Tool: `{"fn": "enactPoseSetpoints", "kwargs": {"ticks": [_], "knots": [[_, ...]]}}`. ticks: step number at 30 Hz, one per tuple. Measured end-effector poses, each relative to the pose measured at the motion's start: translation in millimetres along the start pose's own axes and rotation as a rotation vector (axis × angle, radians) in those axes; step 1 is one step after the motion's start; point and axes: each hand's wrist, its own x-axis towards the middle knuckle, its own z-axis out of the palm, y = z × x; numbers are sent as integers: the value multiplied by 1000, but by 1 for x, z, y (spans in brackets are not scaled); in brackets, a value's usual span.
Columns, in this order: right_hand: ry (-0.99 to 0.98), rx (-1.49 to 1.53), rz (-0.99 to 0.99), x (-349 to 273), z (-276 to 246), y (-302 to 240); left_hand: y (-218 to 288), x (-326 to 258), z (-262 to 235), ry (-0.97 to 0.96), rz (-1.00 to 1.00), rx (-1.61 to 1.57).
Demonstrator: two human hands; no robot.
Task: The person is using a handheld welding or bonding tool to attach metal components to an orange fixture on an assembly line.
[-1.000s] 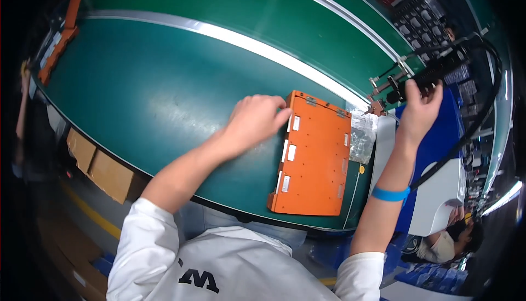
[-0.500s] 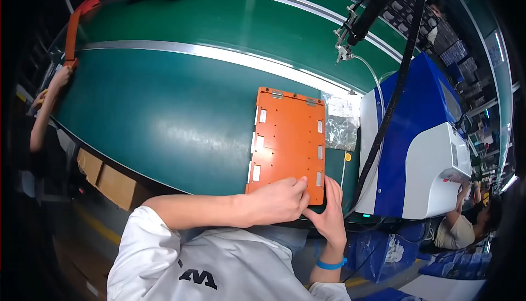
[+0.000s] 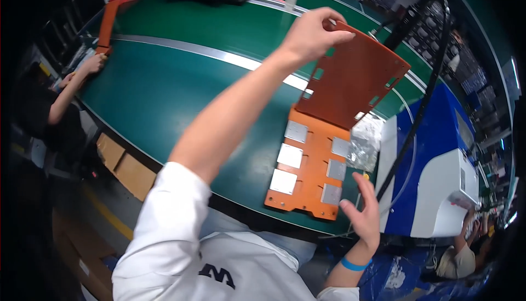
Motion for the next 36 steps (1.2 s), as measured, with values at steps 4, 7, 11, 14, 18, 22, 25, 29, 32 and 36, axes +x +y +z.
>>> {"fn": "enactPoseSetpoints", "kwargs": {"ticks": [4, 7, 11, 14, 18, 22, 25, 29, 32, 36], "knots": [[186, -244, -21, 48, 17, 9, -60, -14, 5, 345, 76, 146], [59, -464, 56, 69, -6, 38, -99, -25, 45, 391, 50, 175], [-48, -257, -54, 59, -7, 23, -118, -52, 56, 213, -80, 202], [-90, -269, -37, 67, 8, 7, -104, -68, 37, 241, -135, 191], [-65, -306, 12, 66, 15, 7, -91, -101, 8, 65, -210, 431], [-21, -381, -2, 59, 14, -2, -73, -152, -7, -162, -321, 851], [20, -479, 104, 52, 14, -1, -78, -168, 2, -275, -445, 827], [65, -412, 47, 41, 3, 20, -66, -161, 18, -264, -567, 728], [99, -297, 57, 35, 2, 14, -17, -164, 0, -340, -549, 471], [222, -259, -3, 31, -2, 70, -62, -153, -4, -151, -529, 5]]}}
